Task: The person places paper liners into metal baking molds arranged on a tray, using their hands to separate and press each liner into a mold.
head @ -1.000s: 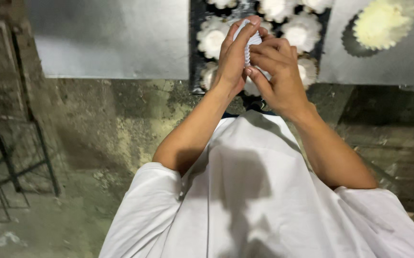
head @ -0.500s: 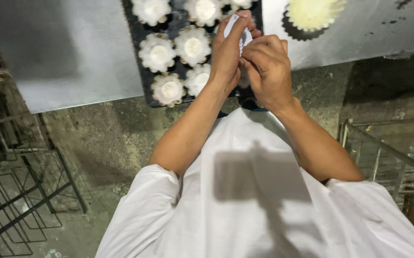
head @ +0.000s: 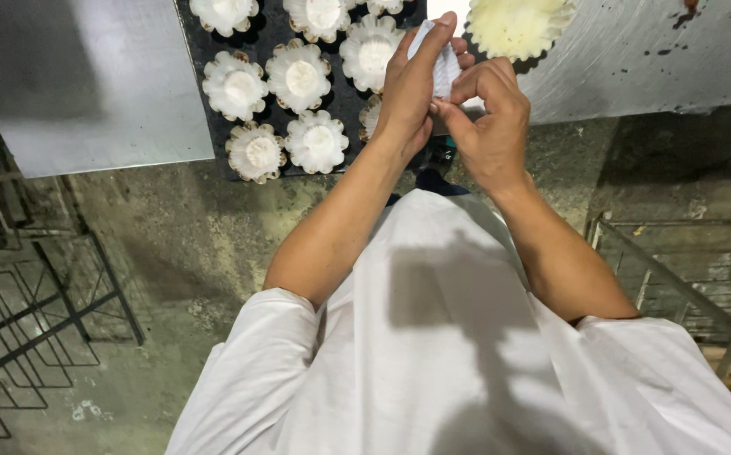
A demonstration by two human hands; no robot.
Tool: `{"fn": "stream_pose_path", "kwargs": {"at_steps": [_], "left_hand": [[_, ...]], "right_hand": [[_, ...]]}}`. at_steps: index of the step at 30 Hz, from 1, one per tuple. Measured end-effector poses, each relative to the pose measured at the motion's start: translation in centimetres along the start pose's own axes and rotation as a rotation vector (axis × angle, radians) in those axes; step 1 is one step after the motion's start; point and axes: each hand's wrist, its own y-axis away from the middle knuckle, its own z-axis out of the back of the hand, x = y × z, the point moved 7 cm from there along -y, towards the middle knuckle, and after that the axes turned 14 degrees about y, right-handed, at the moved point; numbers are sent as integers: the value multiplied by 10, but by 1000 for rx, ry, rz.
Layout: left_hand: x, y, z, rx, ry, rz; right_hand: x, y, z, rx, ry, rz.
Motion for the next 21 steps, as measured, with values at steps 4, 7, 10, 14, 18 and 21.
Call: {"fn": "stream_pose_path", "kwargs": {"at_steps": [4,7,10,14,18,21], "left_hand": [[2,-1,-1,1,-22,-37],[4,-3,0,4,-32,-62],[9,-5,1,-2,1,-56],[12,-8,7,-17,12,-42],[-10,-5,13,-14,-145,-169],[-24,6,11,-33,-225,-262]], "right_hand": [[2,-2,6,22,-37,27],[-7,1,4,93,-22,-20],[-13,5,2,84,43,91],[-39,8,5,101,-86,-136],[-76,7,43,-22,-299,-357],[-83,-8,86,-268,93,48]]}}
